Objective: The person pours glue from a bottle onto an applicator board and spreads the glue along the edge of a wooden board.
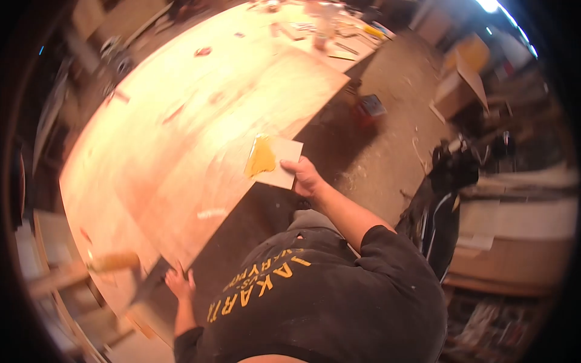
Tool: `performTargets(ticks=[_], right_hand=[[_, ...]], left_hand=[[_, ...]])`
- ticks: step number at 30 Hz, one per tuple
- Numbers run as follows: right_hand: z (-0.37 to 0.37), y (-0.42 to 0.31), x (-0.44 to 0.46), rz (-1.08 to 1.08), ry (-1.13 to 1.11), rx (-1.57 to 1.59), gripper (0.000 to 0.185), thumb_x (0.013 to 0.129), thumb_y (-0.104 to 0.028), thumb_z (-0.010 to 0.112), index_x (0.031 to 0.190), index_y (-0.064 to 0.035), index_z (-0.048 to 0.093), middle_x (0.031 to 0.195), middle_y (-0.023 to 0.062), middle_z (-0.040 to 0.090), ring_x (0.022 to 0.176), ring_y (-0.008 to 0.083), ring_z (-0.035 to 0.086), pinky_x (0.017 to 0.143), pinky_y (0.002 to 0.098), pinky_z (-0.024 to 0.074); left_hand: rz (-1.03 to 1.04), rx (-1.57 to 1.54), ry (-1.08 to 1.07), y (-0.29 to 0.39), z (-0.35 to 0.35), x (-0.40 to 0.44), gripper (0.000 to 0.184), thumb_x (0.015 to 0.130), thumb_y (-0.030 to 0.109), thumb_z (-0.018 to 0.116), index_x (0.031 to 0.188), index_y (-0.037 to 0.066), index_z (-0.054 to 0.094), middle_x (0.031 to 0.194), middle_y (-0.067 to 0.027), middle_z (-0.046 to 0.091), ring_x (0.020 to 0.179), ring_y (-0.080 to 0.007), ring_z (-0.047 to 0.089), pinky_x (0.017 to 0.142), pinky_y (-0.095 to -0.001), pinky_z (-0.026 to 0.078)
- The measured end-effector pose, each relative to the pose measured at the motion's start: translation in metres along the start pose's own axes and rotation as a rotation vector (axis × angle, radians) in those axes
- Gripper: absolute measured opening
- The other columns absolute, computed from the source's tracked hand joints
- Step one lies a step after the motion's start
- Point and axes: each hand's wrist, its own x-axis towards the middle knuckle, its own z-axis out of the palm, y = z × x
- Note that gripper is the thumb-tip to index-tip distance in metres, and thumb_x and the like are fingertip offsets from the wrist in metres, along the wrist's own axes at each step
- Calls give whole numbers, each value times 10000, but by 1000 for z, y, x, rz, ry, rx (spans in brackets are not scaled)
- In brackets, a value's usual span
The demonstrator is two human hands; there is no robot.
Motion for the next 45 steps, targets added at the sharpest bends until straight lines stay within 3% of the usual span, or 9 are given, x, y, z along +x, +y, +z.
performTargets(ticks=[5,8,12,15,17,21,32,42,45], right_hand=[[-51,-21,-6,-89,78,111,381,1017,-90,624,1379,13,565,1272,171,680,1120,356,709,894,581,626],[-95,-39,-12,-122,139,194,370,1024,-89,616,1375,13,563,1266,176,680,1117,365,710,873,587,631],[-173,-68,-7,-208,202,254,365,1028,-89,610,1375,12,559,1275,182,675,1126,376,708,863,589,633],[-227,-99,2,-248,255,282,389,1025,-99,610,1392,12,544,1284,191,674,1112,386,716,857,573,637],[-259,-121,8,-293,285,303,381,1024,-107,614,1379,15,553,1260,191,686,1087,380,727,847,559,644],[-327,-162,16,-283,338,330,367,1018,-110,632,1359,11,570,1235,180,698,1051,356,740,821,539,653],[-406,-219,23,-376,410,463,345,1014,-94,636,1338,12,582,1216,165,699,1036,337,744,802,536,660],[-412,-236,24,-401,395,459,385,1019,-92,608,1394,-24,549,1244,152,689,1067,329,734,809,517,655],[-413,-237,27,-410,387,464,388,1020,-94,610,1396,-21,548,1247,155,689,1074,333,732,812,523,654]], left_hand=[[-67,13,121,39,20,65,706,809,410,810,1413,83,646,1134,-181,569,1084,-379,526,993,-512,395],[308,-207,242,107,52,156,752,806,337,835,1455,55,580,1294,-227,576,1216,-414,521,1069,-535,374],[521,-417,62,302,41,297,843,777,376,866,1470,39,523,1450,-256,510,1345,-469,471,1139,-553,366],[706,-367,-14,437,51,381,839,859,437,793,1534,61,465,1545,-277,430,1439,-501,390,1187,-599,323],[743,-267,-62,505,73,420,801,918,446,732,1564,75,438,1589,-297,378,1484,-518,338,1206,-628,294],[568,-51,-99,589,92,447,718,990,419,639,1583,80,415,1623,-299,342,1508,-556,279,1171,-733,263],[639,-49,-23,612,121,476,742,942,427,706,1574,127,460,1625,-259,378,1519,-541,281,1165,-750,256],[627,-65,-43,612,124,477,736,937,368,714,1582,129,454,1643,-264,357,1545,-521,249,1184,-742,214],[630,28,-53,614,122,476,764,949,427,690,1582,82,439,1657,-262,336,1550,-499,255,1190,-729,232]])
